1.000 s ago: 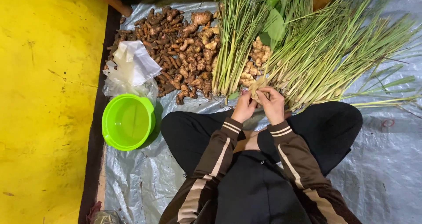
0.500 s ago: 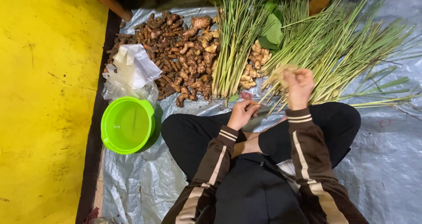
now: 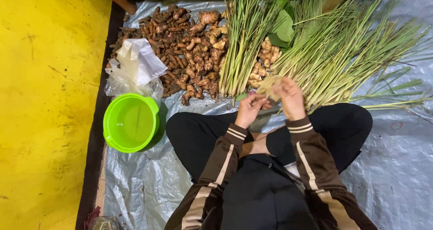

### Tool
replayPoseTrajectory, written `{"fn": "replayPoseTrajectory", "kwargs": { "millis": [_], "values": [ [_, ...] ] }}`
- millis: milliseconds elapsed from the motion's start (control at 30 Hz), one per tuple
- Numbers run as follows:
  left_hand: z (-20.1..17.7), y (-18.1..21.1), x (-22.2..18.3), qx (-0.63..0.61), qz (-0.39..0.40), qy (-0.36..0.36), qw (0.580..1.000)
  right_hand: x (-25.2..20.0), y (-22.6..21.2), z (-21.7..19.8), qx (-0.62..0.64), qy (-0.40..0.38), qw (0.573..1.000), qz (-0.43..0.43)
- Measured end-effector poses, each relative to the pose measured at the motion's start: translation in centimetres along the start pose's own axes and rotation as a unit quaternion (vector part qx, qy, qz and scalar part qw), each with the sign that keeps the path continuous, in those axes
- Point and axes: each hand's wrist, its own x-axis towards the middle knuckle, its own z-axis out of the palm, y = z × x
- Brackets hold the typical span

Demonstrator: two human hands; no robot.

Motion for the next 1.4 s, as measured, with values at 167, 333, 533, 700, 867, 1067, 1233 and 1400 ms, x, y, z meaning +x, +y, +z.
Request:
{"fn": "replayPoseTrajectory", "kwargs": {
  "millis": [167,333,533,700,867,1067,1233,1400],
  "values": [
    [-1.2,-2.3,0.9,0.040,-0.001,0.013,0.999,-1.0,0.7,-0.4,-0.047,-0.030,0.998,0.017],
    [-0.1,-1.3,0.6,0.059,0.023,-0.005,0.998,0.4,4.1,-2.2,-0.054,-0.011,0.998,0.009],
    [0.0,-1.4,0.8,0.054,0.023,-0.026,0.998,3.0,8.4,-5.2,0.025,0.012,0.999,0.030],
    [-1.3,-2.7,1.8,0.155,0.067,-0.066,0.983,4.3,8.8,-6.8,0.050,0.014,0.999,0.010],
    [-1.4,-1.9,2.1,0.252,0.124,0.005,0.960,1.8,4.7,-4.4,0.014,-0.010,1.000,0.007],
    [-0.8,-0.5,4.5,0.205,0.198,0.055,0.957,-0.6,2.0,-1.3,-0.068,-0.048,0.997,0.003],
    [-0.1,0.6,4.9,0.089,0.103,0.051,0.989,0.2,4.7,-2.6,-0.118,-0.076,0.990,-0.007],
    [0.4,2.0,3.9,-0.009,0.066,0.067,0.995,0.0,6.8,-3.1,-0.096,-0.104,0.990,0.004]
  ]
}}
